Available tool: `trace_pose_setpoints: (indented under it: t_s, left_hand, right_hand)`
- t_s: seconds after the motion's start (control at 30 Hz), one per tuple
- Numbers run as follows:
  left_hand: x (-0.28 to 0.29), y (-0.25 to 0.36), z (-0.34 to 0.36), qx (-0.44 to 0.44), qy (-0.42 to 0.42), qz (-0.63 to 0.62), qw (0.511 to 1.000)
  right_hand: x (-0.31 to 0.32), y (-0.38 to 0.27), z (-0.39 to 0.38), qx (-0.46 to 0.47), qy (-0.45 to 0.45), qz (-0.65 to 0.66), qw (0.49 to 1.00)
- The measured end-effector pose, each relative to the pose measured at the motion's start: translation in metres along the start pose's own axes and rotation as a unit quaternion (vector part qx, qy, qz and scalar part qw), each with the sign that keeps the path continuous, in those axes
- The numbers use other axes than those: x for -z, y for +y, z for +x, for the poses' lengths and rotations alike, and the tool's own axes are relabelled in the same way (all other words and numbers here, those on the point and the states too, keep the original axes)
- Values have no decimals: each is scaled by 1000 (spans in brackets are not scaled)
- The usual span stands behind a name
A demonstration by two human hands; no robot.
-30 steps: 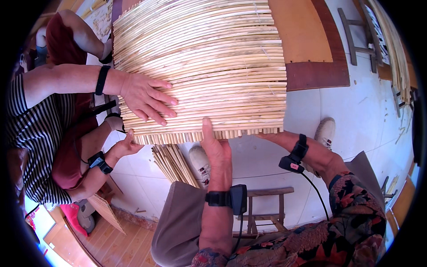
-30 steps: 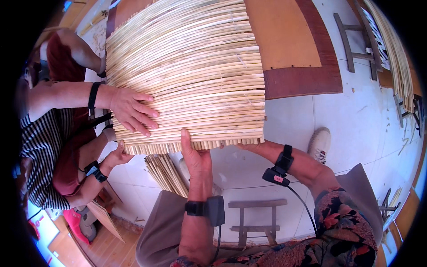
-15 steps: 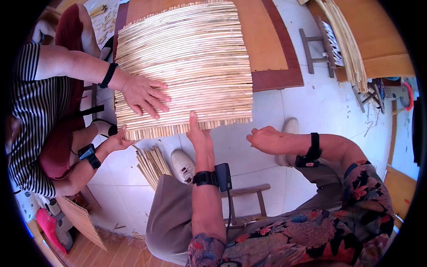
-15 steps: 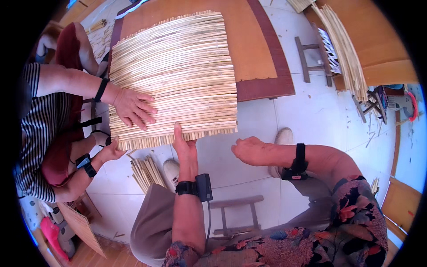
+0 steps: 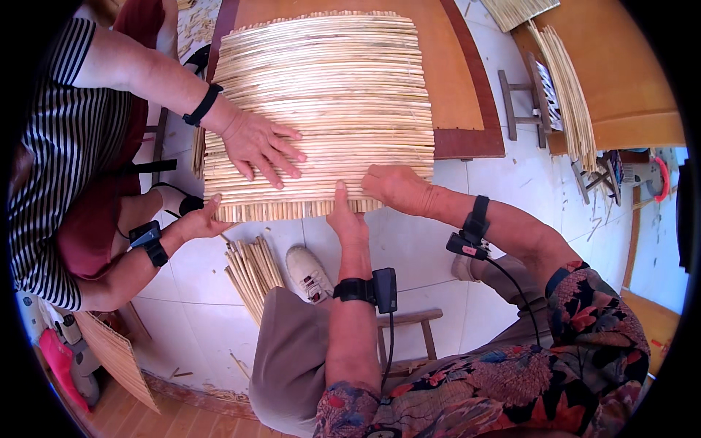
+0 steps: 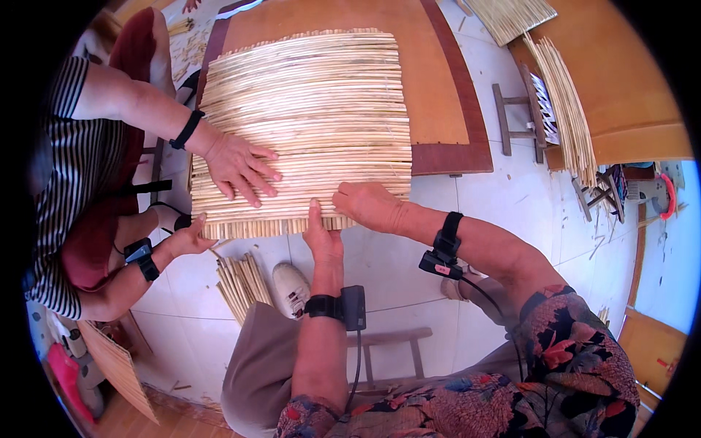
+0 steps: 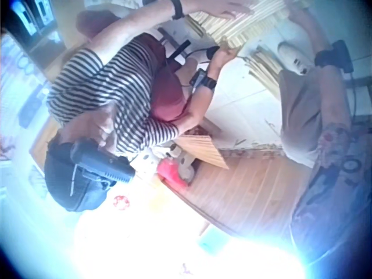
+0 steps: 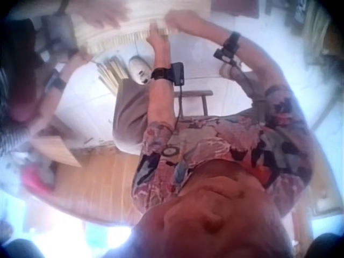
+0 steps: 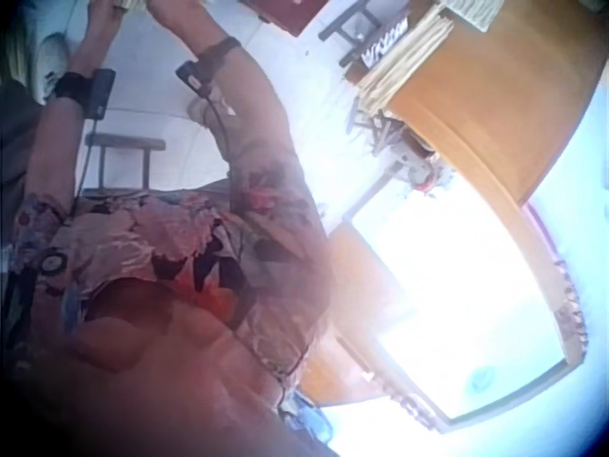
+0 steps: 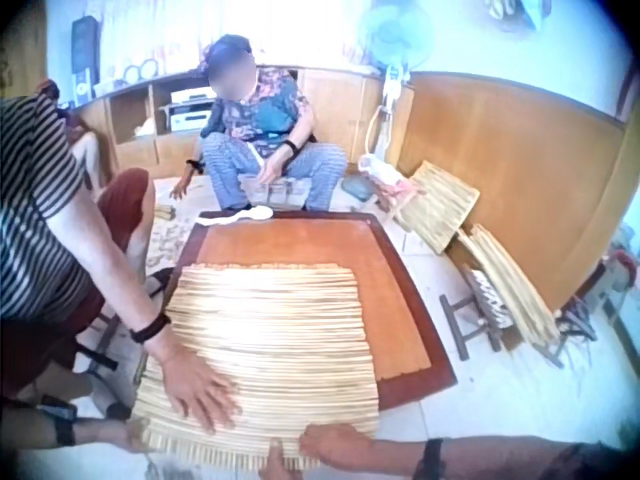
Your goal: The person weaves a straw mat by hand, tying a string around the edges of the straw pieces while another person assists by holding the mat flat on the floor.
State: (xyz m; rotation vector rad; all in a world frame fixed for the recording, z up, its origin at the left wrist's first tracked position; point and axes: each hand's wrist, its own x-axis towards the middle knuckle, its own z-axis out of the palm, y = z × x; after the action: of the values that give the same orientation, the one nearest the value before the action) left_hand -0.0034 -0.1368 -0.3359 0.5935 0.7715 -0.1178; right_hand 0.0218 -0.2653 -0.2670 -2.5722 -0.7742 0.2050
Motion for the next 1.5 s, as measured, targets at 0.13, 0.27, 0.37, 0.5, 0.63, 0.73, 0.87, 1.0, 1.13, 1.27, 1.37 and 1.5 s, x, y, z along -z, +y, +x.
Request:
trace_pose_setpoints:
  t_s: [0.13,0.27,0.37,0.5,0.63,0.73,0.87,1.0,1.13,1.27,1.37,1.5]
  left_hand:
    - [0,0,-1,-13,17,-2,1000]
    - [-4,-1,-2,-14,19,25,999]
    - [-6,-1,-2,-13,19,17,1000]
    - [-2,3,-6,-10,32,36,999]
    - [-4,6,-7,-10,-4,26,1000]
    - [-4,3,-5,-21,-10,29,999]
    - [-5,2,-6,4,19,48,999]
    - [6,11,-6,-9,36,55,998]
    - [-11,1,-5,-2,7,42,999]
    - [-2,4,-4,1,30,62,998]
    - [-7,3,-7,3,28,48,998]
    - [-5,6,-8,13,39,58,997]
  right_hand:
    - [-11,-2,4,11,34,-20,999]
    - [-10,-2,7,34,73,-2,997]
    - [-3,-7,8,29,84,1,996]
    - [47,-31,37,32,197,219,955]
    - [57,-37,34,-164,159,680,697]
    - [70,-27,25,-271,82,633,721]
    - [135,-12,21,-256,39,378,889]
    - [292,10,28,-193,189,116,956]
    - [305,90,12,-23,324,-169,931]
    - [117,-2,14,-173,-87,98,976]
    - [48,-4,13,-43,-83,-64,994]
    - [30,-5,17,9,-146,-132,980]
